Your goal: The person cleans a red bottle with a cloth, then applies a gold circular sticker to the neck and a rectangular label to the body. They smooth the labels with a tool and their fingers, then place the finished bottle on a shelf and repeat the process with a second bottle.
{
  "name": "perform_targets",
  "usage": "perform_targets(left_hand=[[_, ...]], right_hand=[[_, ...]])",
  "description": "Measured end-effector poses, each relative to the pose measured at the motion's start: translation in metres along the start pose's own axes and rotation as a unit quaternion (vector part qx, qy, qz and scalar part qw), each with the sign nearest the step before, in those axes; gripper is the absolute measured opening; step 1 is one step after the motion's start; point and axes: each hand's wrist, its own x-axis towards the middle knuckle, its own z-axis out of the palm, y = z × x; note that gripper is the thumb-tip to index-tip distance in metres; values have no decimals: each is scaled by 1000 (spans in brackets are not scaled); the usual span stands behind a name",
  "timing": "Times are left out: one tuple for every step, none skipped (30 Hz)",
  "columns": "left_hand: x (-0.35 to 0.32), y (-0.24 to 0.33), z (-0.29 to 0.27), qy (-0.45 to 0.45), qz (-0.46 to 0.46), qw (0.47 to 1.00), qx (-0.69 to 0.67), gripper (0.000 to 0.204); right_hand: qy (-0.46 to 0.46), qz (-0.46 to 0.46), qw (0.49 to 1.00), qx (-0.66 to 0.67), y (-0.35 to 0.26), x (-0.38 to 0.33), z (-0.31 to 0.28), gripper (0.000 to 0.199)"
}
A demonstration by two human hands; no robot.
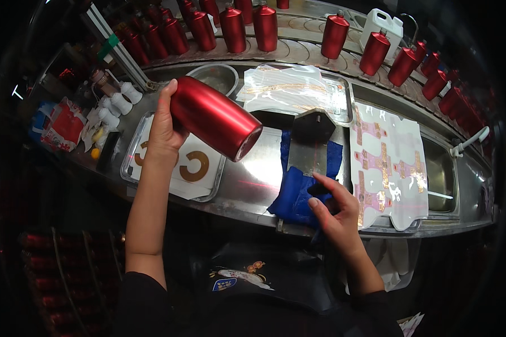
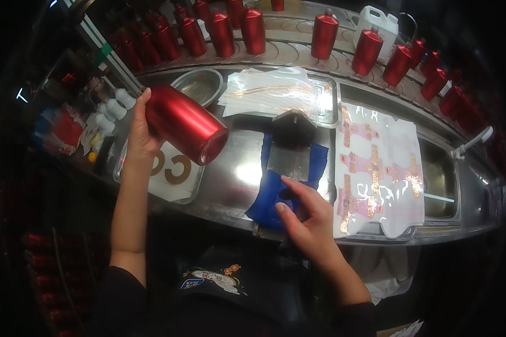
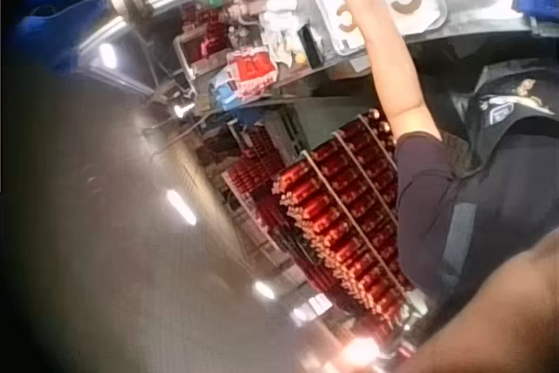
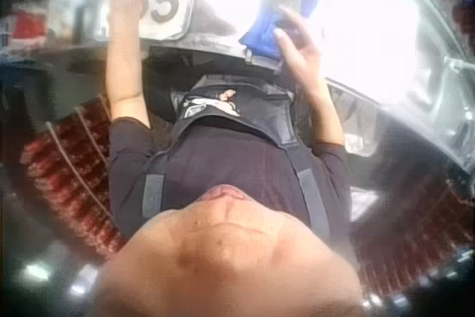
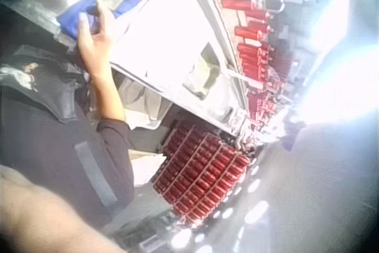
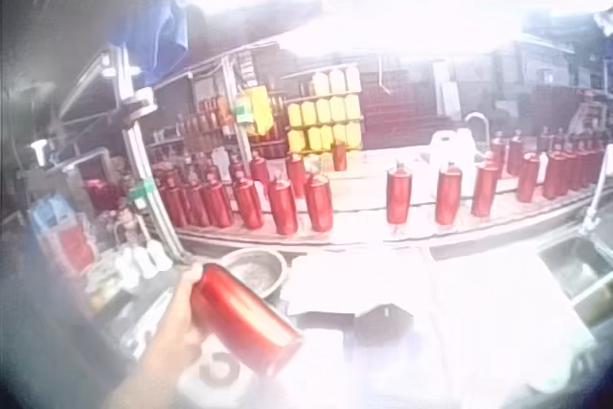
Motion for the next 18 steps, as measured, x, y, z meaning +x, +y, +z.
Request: perform_targets(left_hand=[[-13,0,4,-10,11,1000,16,46],[-23,-3,6,-16,30,997,63,48],[-30,-8,13,-51,54,992,104,51],[-38,-12,20,-84,82,982,150,55],[-51,-19,32,-98,106,968,204,60],[-63,-24,44,-112,133,951,256,67],[-68,-33,51,-153,144,931,299,71],[-71,-39,57,-193,155,908,339,76],[-71,-41,59,-228,157,887,369,80],[-69,-45,56,-256,130,894,345,82],[-65,-48,55,-281,90,906,302,84],[-61,-48,52,-303,50,917,256,87],[-60,-45,50,-336,3,908,250,96],[-59,-39,52,-381,-33,888,255,103],[-67,-35,52,-391,-23,888,239,105],[-72,-33,51,-403,-15,888,222,107],[-74,-37,43,-394,65,872,284,107],[-87,-41,43,-350,106,877,310,103]], right_hand=[[-14,-17,1000,-14,-2,8,5,48],[-23,-34,999,-11,-3,14,10,50],[-40,-13,999,-34,-13,24,14,52],[-59,6,997,-52,-20,35,20,55],[-78,24,994,-70,-26,47,25,57],[-97,9,991,-96,-22,60,30,69],[-102,-38,988,-114,-15,73,31,74],[-120,-48,985,-111,-13,85,30,82],[-135,-60,983,-108,-11,96,32,91],[-162,-65,979,-103,-4,106,32,98],[-203,-63,976,-39,2,114,31,101],[-247,-58,967,22,6,120,32,104],[-276,-16,957,84,11,120,36,104],[-323,24,941,99,10,118,35,100],[-308,11,947,89,5,109,40,97],[-293,1,953,78,-3,100,41,94],[-271,49,961,25,-11,93,40,91],[-220,49,974,-2,-8,82,38,88]])
